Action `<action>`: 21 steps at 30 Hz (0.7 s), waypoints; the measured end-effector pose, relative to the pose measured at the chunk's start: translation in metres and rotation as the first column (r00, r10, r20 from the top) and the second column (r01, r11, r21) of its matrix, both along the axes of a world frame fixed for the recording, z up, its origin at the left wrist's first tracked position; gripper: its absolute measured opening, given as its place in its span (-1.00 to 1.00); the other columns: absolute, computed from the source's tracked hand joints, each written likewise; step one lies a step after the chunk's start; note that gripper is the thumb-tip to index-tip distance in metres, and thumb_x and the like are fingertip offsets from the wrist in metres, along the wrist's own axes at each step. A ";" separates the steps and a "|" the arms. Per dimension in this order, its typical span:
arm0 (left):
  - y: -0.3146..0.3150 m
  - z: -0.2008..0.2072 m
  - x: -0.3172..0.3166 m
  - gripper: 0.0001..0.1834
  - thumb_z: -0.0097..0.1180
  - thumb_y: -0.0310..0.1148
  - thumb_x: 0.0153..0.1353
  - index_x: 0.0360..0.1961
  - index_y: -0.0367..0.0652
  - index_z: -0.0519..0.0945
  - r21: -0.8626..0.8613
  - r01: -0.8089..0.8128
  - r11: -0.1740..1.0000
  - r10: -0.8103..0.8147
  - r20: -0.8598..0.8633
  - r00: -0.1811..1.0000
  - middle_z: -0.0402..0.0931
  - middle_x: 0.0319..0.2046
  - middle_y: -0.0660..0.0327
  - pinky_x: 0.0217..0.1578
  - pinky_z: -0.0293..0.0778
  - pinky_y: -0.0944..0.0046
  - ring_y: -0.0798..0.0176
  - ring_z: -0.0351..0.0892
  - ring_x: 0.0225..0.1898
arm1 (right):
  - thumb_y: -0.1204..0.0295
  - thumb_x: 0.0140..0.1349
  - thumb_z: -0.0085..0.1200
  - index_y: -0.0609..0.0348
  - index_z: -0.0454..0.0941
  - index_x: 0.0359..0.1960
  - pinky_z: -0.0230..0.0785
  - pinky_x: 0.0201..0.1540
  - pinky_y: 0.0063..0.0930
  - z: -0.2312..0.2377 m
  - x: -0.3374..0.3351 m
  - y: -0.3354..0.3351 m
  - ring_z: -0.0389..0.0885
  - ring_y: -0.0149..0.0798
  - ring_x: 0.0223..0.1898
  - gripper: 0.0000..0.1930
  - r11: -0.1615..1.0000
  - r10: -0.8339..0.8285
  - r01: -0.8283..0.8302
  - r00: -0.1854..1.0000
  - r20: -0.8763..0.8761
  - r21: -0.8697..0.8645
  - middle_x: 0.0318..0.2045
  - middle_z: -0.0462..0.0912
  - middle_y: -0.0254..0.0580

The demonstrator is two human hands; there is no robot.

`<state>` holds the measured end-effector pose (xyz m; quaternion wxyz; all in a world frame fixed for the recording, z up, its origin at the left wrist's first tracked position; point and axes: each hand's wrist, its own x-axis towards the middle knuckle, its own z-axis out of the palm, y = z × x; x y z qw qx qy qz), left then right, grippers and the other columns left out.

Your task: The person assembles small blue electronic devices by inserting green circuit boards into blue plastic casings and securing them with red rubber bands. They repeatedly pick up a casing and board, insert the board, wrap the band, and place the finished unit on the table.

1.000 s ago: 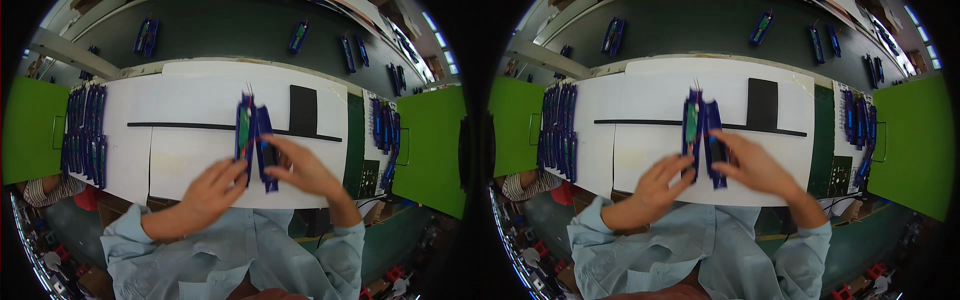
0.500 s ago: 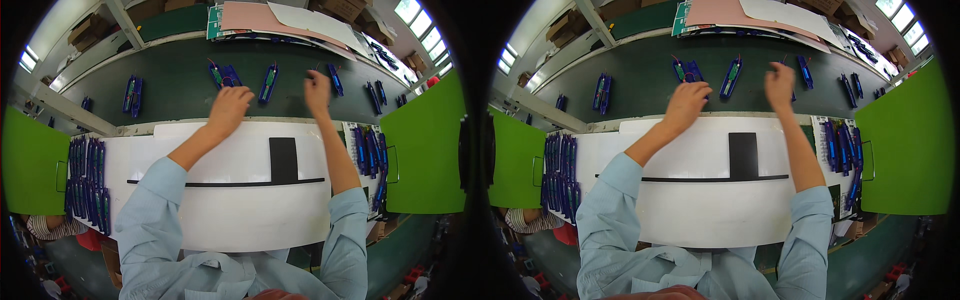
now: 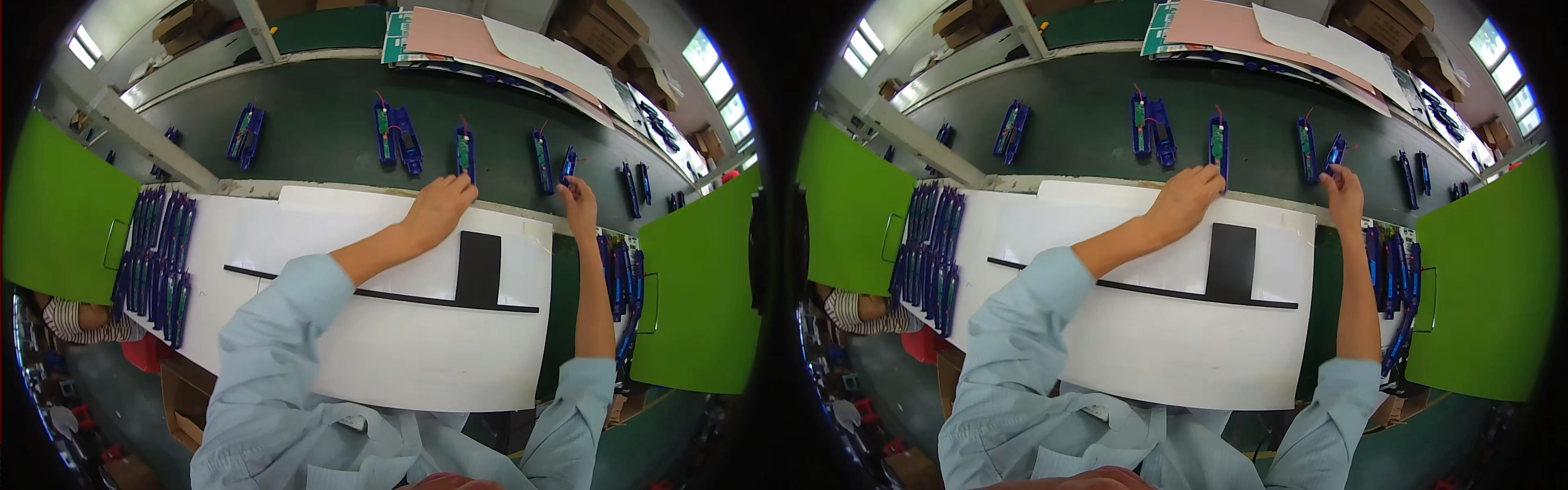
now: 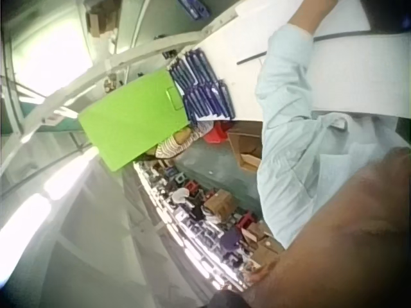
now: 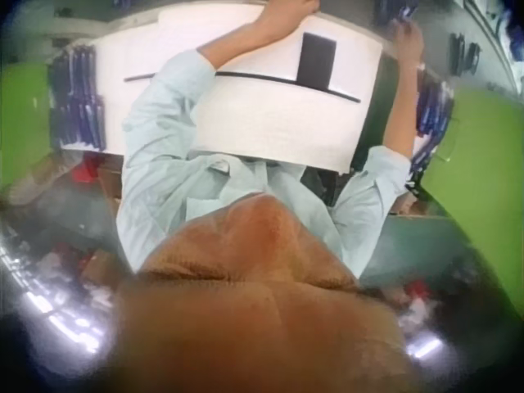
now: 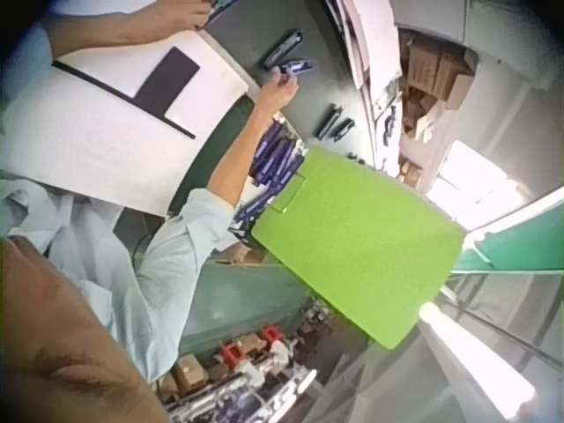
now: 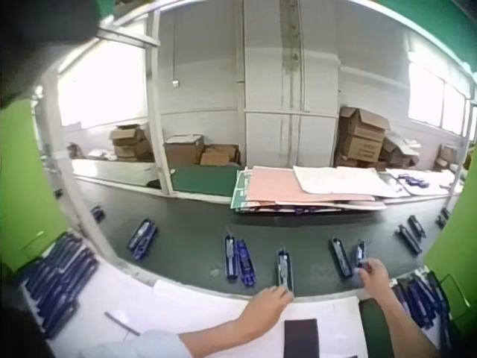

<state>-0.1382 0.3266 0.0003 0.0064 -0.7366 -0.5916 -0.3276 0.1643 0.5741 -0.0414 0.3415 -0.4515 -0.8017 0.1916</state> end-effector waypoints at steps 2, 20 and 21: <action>-0.050 0.020 0.009 -0.90 0.19 -0.57 0.27 -0.20 -0.24 0.58 0.034 0.070 0.997 -0.071 0.032 0.997 0.53 -0.19 0.08 -0.10 0.50 0.01 -0.04 0.58 -0.15 | 0.45 0.33 0.36 0.20 0.70 0.06 0.45 -0.15 -0.41 0.035 -0.018 -0.094 0.53 -0.33 -0.29 -0.71 0.983 0.147 -0.160 0.980 -0.134 -0.085 -0.26 0.59 -0.24; -0.159 0.045 0.049 -0.58 0.46 -0.27 0.22 0.07 -0.10 0.66 -0.213 0.214 0.953 -0.203 0.074 0.976 0.57 0.12 0.07 0.18 0.42 0.00 -0.05 0.53 0.18 | 0.51 0.36 0.30 0.22 0.65 0.12 0.59 -0.19 -0.26 0.042 -0.031 -0.244 0.69 -0.11 -0.28 -0.69 0.952 0.287 -0.293 0.954 -0.083 -0.085 -0.17 0.64 -0.08; -0.136 0.031 0.056 -0.54 0.45 -0.23 0.24 0.14 -0.08 0.66 -0.184 0.267 0.946 -0.248 0.121 0.961 0.55 0.22 0.03 0.30 0.37 -0.03 -0.08 0.47 0.32 | 0.51 0.37 0.29 0.24 0.66 0.11 0.58 -0.15 -0.23 0.037 -0.027 -0.228 0.69 -0.07 -0.25 -0.70 0.965 0.259 -0.259 0.966 -0.018 -0.047 -0.15 0.64 -0.06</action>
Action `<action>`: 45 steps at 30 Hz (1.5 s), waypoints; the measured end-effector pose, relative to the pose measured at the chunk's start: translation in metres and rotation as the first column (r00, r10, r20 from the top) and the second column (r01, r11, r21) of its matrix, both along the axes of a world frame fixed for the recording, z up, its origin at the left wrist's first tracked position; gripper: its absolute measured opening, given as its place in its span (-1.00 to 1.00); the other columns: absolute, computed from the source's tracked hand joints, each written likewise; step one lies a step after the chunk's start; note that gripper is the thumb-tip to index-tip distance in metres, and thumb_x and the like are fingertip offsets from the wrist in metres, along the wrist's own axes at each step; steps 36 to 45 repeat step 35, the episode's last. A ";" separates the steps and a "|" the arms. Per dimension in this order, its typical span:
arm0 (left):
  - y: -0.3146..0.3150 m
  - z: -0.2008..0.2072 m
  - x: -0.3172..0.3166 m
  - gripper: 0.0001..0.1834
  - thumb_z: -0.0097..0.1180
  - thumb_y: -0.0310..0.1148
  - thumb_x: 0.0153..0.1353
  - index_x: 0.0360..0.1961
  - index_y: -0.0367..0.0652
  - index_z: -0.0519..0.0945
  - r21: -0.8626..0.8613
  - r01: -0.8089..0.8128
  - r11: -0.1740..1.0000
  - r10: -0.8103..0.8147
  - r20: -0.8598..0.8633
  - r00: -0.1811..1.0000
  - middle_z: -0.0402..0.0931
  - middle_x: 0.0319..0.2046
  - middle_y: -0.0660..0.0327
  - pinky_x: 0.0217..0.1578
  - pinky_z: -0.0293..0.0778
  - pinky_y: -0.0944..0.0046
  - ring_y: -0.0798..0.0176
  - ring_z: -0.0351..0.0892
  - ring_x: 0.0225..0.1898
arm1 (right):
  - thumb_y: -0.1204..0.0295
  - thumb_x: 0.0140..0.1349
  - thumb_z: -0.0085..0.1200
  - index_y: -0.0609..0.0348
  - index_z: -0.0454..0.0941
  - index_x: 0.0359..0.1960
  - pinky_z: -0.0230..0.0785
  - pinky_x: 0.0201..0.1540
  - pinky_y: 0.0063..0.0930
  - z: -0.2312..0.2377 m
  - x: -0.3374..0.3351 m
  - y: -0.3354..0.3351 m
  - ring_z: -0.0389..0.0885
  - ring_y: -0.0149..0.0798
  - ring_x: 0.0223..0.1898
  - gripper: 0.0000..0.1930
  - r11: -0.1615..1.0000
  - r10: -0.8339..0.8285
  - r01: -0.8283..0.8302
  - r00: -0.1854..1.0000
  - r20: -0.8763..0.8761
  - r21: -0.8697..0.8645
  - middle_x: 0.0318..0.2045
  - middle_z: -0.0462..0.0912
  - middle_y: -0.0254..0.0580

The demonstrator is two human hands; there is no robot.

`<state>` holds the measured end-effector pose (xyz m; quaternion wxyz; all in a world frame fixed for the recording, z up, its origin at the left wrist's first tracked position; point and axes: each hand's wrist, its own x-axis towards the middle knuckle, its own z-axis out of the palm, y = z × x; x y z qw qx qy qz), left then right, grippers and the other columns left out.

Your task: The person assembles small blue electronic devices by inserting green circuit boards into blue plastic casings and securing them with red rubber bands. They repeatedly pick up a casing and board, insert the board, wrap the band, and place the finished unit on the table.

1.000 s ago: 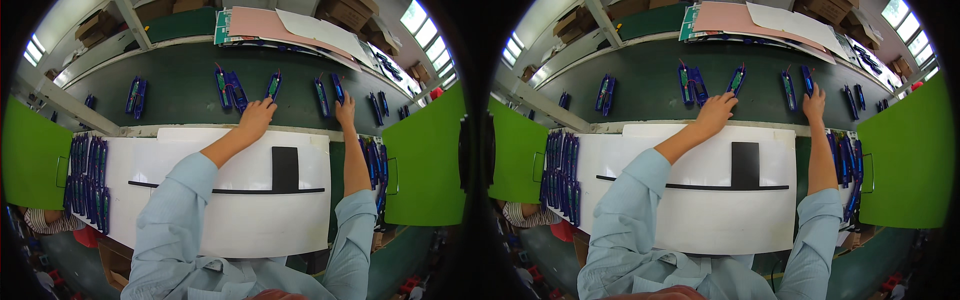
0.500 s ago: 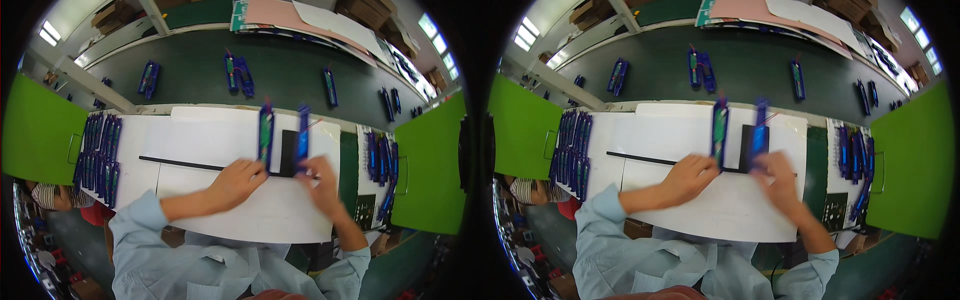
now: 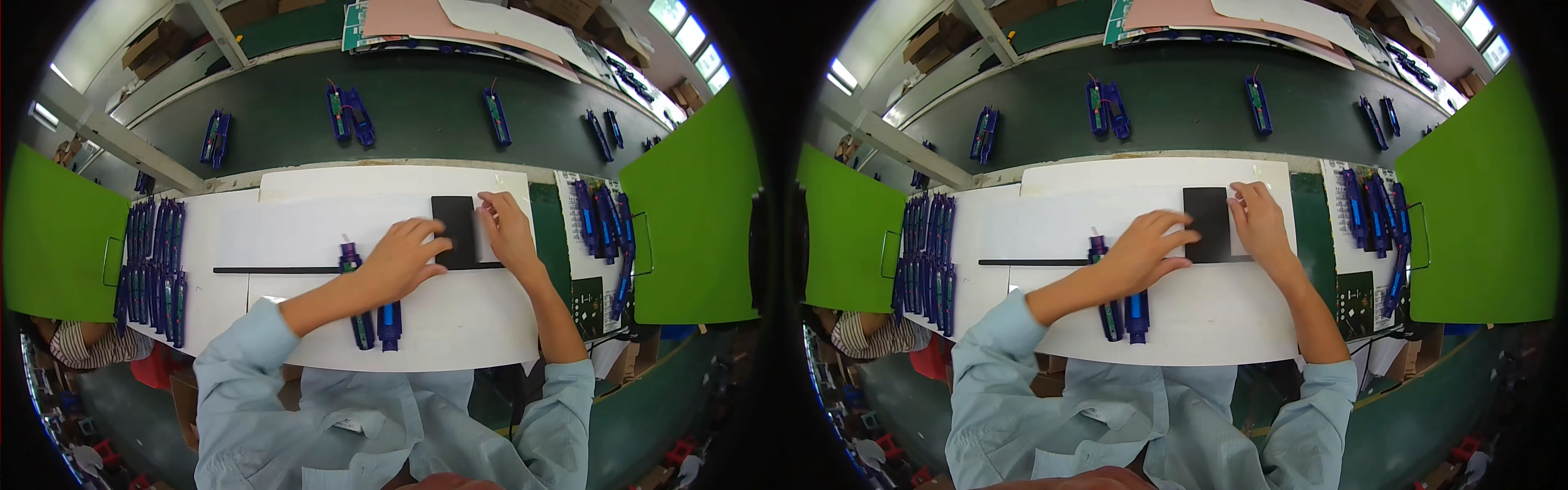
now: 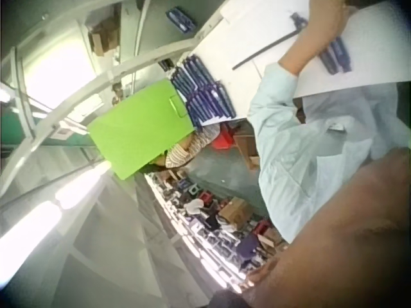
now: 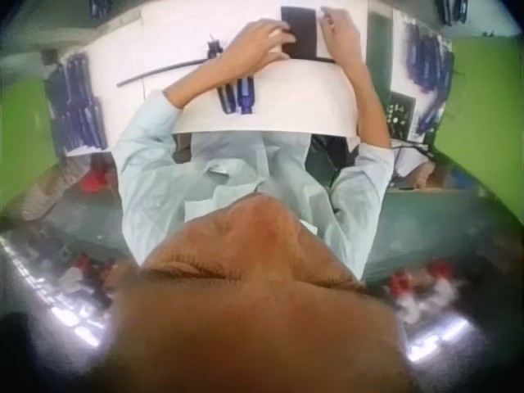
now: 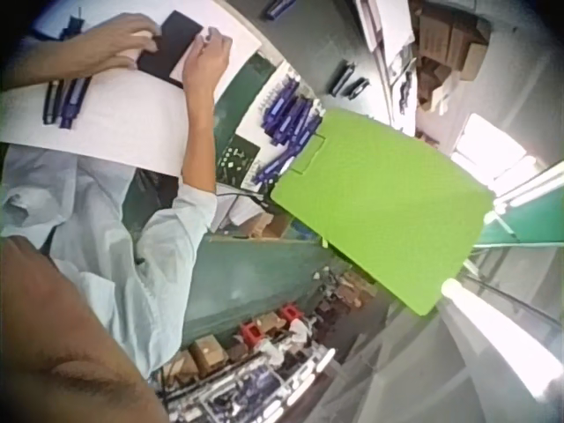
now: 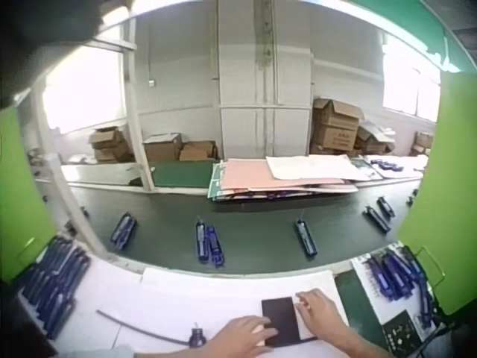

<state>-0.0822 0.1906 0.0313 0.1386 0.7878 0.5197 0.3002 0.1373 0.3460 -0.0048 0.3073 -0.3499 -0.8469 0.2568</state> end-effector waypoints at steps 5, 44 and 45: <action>0.035 -0.029 0.013 -0.38 0.41 -0.04 0.26 0.34 0.11 0.62 -0.155 -0.022 0.988 -0.010 -0.201 0.979 0.38 0.47 0.09 0.47 0.21 -0.08 -0.07 0.20 0.56 | 0.49 0.37 0.27 0.31 0.67 0.06 0.55 0.01 -0.13 -0.009 -0.016 0.015 0.67 0.06 -0.11 -0.73 0.984 0.043 -0.071 0.985 0.169 0.164 -0.09 0.64 0.01; 0.022 -0.027 0.021 -0.31 0.42 -0.06 0.24 0.39 0.06 0.58 -0.212 -0.049 0.976 0.007 -0.195 0.981 0.35 0.50 0.10 0.47 0.23 -0.16 -0.08 0.18 0.58 | 0.43 0.34 0.39 0.27 0.68 -0.09 0.53 -0.13 -0.52 -0.003 -0.006 -0.009 0.65 -0.42 -0.28 -0.79 0.953 -0.203 0.155 0.964 -0.174 -0.259 -0.29 0.75 -0.22; 0.022 -0.027 0.021 -0.31 0.42 -0.06 0.24 0.39 0.06 0.58 -0.212 -0.049 0.976 0.007 -0.195 0.981 0.35 0.50 0.10 0.47 0.23 -0.16 -0.08 0.18 0.58 | 0.43 0.34 0.39 0.27 0.68 -0.09 0.53 -0.13 -0.52 -0.003 -0.006 -0.009 0.65 -0.42 -0.28 -0.79 0.953 -0.203 0.155 0.964 -0.174 -0.259 -0.29 0.75 -0.22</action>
